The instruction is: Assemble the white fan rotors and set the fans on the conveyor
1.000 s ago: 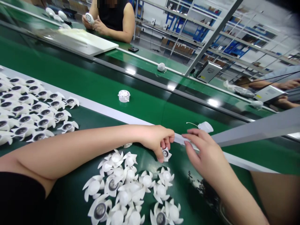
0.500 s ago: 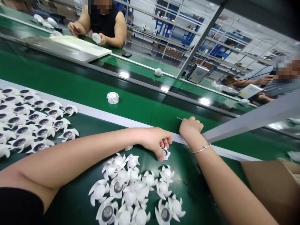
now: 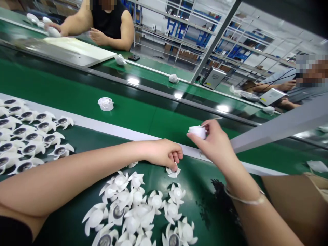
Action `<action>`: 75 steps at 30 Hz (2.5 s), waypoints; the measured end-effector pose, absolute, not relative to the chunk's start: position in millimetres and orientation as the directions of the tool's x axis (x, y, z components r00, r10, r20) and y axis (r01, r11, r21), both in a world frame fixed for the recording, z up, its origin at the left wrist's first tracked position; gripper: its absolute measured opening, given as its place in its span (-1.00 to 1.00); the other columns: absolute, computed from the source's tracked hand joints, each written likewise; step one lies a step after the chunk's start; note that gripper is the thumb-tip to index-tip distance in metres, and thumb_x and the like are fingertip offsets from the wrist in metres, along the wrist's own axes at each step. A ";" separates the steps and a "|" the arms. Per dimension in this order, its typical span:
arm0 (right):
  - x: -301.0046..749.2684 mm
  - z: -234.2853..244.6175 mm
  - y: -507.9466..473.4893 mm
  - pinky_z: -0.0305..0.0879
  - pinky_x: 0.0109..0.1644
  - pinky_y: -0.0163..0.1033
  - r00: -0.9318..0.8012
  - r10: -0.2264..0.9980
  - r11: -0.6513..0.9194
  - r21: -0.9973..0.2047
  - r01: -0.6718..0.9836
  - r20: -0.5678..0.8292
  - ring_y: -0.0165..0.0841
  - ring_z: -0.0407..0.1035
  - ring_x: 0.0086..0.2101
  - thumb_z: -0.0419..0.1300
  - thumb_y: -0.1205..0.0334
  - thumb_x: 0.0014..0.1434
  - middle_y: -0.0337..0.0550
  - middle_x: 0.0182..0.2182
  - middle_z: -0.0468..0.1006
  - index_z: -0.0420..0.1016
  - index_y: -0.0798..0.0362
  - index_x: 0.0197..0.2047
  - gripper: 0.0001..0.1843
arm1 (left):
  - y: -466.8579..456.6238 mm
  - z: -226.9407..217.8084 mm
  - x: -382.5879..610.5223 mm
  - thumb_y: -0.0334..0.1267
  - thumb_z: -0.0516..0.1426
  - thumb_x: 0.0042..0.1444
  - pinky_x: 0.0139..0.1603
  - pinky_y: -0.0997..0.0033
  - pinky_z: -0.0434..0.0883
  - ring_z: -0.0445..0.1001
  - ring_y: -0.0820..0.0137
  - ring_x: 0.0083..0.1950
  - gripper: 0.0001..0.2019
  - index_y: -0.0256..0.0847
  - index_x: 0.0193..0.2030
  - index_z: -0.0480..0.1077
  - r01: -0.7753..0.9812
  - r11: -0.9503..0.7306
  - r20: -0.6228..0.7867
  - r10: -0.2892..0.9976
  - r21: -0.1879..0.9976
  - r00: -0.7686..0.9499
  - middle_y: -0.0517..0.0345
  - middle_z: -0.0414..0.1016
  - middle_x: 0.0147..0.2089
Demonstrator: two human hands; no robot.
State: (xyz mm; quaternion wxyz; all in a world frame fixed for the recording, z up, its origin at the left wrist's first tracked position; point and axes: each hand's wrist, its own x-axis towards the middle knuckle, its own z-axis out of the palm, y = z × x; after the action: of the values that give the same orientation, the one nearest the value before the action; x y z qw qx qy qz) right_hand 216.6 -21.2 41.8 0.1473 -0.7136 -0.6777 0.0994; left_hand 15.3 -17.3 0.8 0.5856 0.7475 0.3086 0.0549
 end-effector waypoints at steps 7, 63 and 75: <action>230.4 58.5 -76.7 0.51 0.07 -0.05 -0.194 0.958 -0.245 -0.955 -0.165 -0.212 -0.18 0.52 0.00 0.02 -0.18 0.32 0.00 -0.03 0.61 0.44 -0.01 0.03 -0.53 | -17.6 5.7 15.0 -0.33 0.33 -0.01 -0.18 0.47 0.42 0.53 0.39 -0.12 -0.67 -0.21 -0.08 0.43 0.426 -0.185 -0.278 0.523 0.886 0.805 0.10 0.57 -0.08; 236.5 13.8 -73.2 0.38 0.15 0.09 -0.420 0.881 0.460 -0.186 0.868 0.220 0.01 0.25 0.25 0.22 0.39 0.16 0.19 0.37 0.16 0.18 0.09 0.39 -0.26 | -52.1 50.4 16.5 0.12 0.22 0.11 -0.36 0.41 0.16 0.43 0.35 -0.27 -0.66 -0.14 -0.25 0.45 0.665 -0.580 -0.096 0.715 0.471 0.692 0.19 0.51 -0.25; 264.1 41.5 -93.4 0.00 -0.49 -0.29 -0.300 0.816 0.290 -0.099 0.952 -0.494 -0.44 0.21 -0.55 0.03 0.42 0.13 -0.24 -0.58 0.43 0.40 0.04 -0.55 -0.73 | -71.7 24.7 25.0 -0.24 0.19 0.21 -0.09 0.39 0.33 0.47 0.28 0.03 -0.76 -0.01 0.02 0.45 0.430 -0.651 -0.236 0.367 0.626 0.900 0.17 0.43 0.11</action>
State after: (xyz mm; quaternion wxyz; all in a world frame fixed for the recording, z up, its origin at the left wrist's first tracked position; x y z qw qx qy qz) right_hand 264.1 -93.4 41.5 -0.1777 -0.5643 -0.7833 0.1911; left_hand 25.0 -71.7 24.7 0.3555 0.9074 0.2196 -0.0440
